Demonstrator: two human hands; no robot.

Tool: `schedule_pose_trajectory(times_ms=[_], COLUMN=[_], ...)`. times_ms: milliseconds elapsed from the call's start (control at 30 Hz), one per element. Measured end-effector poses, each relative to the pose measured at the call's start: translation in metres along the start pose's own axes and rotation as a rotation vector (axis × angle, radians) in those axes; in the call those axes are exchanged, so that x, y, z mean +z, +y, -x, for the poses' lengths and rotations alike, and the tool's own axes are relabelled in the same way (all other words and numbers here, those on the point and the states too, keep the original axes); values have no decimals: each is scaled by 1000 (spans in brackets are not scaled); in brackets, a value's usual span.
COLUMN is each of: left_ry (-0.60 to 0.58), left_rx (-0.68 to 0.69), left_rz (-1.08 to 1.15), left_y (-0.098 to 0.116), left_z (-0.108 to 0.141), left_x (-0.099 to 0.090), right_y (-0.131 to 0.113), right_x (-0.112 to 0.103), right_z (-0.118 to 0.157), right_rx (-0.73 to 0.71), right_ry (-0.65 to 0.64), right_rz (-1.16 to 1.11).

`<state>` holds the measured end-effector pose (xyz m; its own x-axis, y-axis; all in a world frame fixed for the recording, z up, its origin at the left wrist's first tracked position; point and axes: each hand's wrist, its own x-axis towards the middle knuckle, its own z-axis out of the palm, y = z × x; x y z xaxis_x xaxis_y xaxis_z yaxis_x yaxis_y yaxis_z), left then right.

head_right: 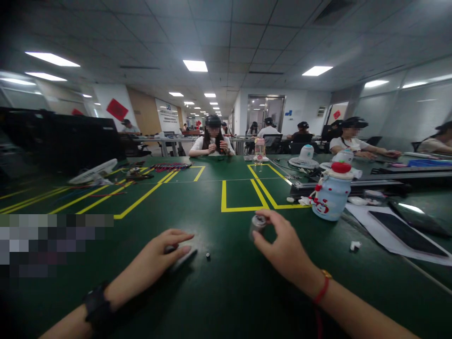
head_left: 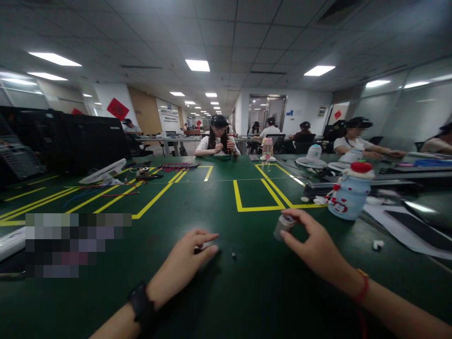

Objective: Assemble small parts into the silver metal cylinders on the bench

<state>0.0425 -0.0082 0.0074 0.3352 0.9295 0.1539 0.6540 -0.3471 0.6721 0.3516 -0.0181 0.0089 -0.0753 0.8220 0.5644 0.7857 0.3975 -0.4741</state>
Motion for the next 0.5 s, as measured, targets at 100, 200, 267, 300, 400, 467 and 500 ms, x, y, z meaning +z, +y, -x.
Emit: schedule_pose_trajectory(times_ms=[100, 200, 267, 300, 400, 467, 500], left_ry=[41, 41, 38, 36, 24, 19, 16], left_rx=[-100, -158, -166, -162, -142, -132, -128], left_rz=[-3, 7, 23, 24, -1, -22, -34], left_y=[-14, -23, -23, -23, -22, -23, -24], left_z=[8, 11, 11, 10, 8, 8, 9], left_x=[-23, -32, -30, -28, -22, -22, -23], right_y=[60, 107, 115, 111, 71, 29, 5], right_x=[-41, -66, -69, -66, -40, -10, 6], right_z=[8, 20, 26, 28, 24, 16, 11], right_rx=[122, 244, 227, 186, -8, -139, -197], right_ry=[92, 20, 25, 66, 135, 5, -73], right_rz=[237, 392, 492, 545, 627, 574, 531])
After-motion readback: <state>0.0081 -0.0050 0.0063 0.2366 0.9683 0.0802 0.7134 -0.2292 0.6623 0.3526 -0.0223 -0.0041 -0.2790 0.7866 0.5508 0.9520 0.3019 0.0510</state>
